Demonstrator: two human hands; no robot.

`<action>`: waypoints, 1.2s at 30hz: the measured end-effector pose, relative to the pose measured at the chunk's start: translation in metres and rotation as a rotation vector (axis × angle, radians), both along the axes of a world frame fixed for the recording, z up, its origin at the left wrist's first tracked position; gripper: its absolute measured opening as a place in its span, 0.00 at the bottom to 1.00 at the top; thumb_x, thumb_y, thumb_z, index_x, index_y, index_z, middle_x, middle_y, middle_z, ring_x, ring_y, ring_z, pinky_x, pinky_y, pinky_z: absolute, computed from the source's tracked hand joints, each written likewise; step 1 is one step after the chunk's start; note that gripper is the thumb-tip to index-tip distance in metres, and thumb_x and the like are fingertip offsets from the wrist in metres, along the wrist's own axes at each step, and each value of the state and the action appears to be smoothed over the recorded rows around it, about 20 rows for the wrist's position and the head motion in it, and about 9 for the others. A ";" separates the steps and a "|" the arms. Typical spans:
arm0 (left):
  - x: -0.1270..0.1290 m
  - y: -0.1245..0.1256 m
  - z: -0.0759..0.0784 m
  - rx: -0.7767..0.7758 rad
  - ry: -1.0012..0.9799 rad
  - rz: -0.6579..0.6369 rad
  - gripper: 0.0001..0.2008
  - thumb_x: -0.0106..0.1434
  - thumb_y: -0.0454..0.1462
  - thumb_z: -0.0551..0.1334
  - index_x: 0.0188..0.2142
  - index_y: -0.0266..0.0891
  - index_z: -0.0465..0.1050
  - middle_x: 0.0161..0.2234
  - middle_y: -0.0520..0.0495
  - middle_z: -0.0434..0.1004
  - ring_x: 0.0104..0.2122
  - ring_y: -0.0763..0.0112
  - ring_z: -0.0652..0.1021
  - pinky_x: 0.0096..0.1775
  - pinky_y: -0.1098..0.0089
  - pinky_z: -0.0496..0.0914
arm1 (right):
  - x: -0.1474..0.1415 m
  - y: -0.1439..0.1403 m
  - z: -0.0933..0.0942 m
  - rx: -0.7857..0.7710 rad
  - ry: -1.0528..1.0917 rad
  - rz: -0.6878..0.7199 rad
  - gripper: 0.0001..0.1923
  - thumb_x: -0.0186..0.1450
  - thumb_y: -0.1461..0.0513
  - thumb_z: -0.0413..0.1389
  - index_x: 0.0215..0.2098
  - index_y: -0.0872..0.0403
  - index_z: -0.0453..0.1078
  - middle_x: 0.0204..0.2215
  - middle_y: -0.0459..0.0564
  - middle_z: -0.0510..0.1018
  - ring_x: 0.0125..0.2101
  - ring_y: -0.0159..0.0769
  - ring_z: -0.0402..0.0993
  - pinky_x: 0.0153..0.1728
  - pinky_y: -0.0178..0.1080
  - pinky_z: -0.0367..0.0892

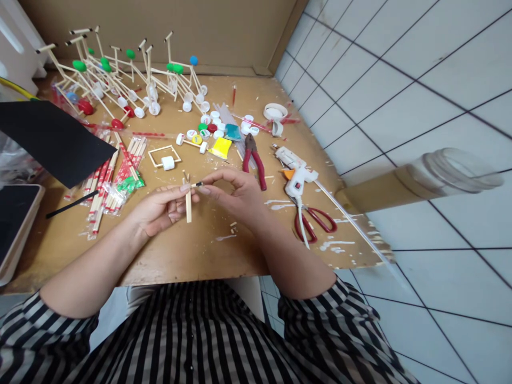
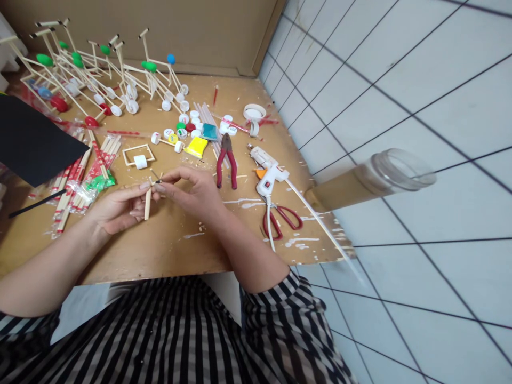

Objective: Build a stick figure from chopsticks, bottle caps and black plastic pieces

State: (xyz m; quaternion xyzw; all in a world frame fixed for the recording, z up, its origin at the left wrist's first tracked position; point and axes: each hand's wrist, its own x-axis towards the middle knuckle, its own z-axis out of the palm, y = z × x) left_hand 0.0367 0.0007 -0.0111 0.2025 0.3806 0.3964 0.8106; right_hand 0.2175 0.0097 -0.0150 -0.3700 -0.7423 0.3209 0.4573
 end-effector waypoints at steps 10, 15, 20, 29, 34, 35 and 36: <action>0.000 0.000 -0.004 0.084 0.040 -0.011 0.06 0.50 0.29 0.73 0.22 0.30 0.77 0.18 0.46 0.77 0.14 0.83 0.65 0.14 0.83 0.54 | -0.002 -0.001 0.001 0.108 -0.091 -0.022 0.13 0.68 0.55 0.58 0.29 0.52 0.75 0.28 0.47 0.82 0.29 0.31 0.76 0.37 0.36 0.70; 0.001 0.000 0.002 -0.028 0.039 0.030 0.08 0.58 0.25 0.66 0.23 0.30 0.76 0.18 0.45 0.77 0.12 0.84 0.64 0.13 0.83 0.55 | 0.000 0.001 -0.003 0.136 -0.100 -0.045 0.19 0.72 0.51 0.52 0.33 0.53 0.77 0.30 0.49 0.83 0.31 0.32 0.77 0.36 0.37 0.71; 0.002 0.001 0.008 -0.148 0.014 0.026 0.14 0.64 0.25 0.58 0.23 0.31 0.75 0.17 0.47 0.76 0.11 0.83 0.65 0.12 0.84 0.54 | 0.002 0.002 -0.005 0.237 -0.119 -0.059 0.12 0.70 0.54 0.55 0.41 0.52 0.77 0.36 0.49 0.84 0.37 0.35 0.80 0.42 0.40 0.71; -0.003 0.002 0.004 -0.145 -0.004 -0.064 0.11 0.63 0.27 0.61 0.24 0.31 0.75 0.18 0.47 0.77 0.11 0.83 0.64 0.13 0.82 0.54 | 0.004 0.003 -0.006 0.402 -0.312 -0.047 0.10 0.72 0.56 0.54 0.44 0.49 0.76 0.36 0.48 0.83 0.41 0.37 0.77 0.49 0.45 0.64; -0.003 0.002 0.003 -0.137 0.014 -0.071 0.08 0.60 0.28 0.65 0.24 0.31 0.76 0.18 0.47 0.76 0.11 0.83 0.64 0.13 0.82 0.53 | 0.003 0.002 -0.006 0.390 -0.253 -0.025 0.08 0.71 0.57 0.55 0.41 0.47 0.76 0.34 0.46 0.82 0.39 0.37 0.77 0.48 0.45 0.63; -0.002 0.002 0.003 -0.142 0.021 -0.067 0.09 0.61 0.28 0.64 0.24 0.32 0.76 0.18 0.47 0.76 0.11 0.83 0.64 0.13 0.82 0.52 | 0.003 0.002 -0.005 0.377 -0.253 -0.027 0.07 0.70 0.57 0.56 0.40 0.47 0.76 0.33 0.46 0.82 0.39 0.38 0.76 0.48 0.45 0.63; -0.002 0.002 0.003 -0.146 0.027 -0.065 0.10 0.61 0.27 0.64 0.23 0.32 0.76 0.18 0.47 0.76 0.11 0.83 0.63 0.13 0.82 0.52 | 0.003 0.002 -0.004 0.360 -0.259 -0.030 0.07 0.70 0.57 0.56 0.40 0.47 0.77 0.33 0.46 0.82 0.38 0.38 0.76 0.49 0.45 0.62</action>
